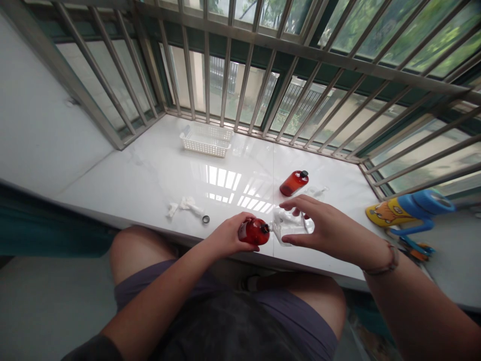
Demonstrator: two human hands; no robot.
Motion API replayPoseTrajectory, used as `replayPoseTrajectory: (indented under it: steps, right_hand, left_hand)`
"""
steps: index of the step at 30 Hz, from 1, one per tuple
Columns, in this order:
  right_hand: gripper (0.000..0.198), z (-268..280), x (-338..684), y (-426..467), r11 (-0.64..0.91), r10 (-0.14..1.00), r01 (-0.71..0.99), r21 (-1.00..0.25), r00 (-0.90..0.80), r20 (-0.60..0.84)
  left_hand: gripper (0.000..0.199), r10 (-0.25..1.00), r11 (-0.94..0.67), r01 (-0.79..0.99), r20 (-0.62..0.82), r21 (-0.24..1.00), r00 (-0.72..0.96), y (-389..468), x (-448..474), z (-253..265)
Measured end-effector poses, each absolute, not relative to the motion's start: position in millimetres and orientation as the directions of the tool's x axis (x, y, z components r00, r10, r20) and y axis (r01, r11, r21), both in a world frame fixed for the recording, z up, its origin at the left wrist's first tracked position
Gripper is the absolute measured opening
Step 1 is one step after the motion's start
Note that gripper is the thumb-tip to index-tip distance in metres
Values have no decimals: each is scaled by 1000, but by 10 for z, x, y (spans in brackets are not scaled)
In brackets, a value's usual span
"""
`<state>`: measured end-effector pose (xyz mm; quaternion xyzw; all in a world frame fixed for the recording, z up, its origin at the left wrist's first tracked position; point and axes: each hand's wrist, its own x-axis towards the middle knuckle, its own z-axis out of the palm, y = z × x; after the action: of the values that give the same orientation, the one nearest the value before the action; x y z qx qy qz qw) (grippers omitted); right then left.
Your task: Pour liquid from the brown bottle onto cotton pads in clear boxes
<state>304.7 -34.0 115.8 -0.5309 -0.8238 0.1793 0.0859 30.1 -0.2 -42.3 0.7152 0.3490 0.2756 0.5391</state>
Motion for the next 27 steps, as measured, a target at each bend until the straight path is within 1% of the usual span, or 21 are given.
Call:
replayPoseTrajectory:
  steps: [11, 27]
  right_hand:
    - [67, 1180, 3026, -322, 369, 899, 851, -374, -429, -90]
    - [66, 1243, 3000, -303, 370, 899, 856, -361, -428, -94]
  left_hand:
    - [82, 792, -198, 204, 34, 959, 610, 9, 311, -413]
    - [79, 785, -203, 190, 44, 961, 618, 10, 315, -391]
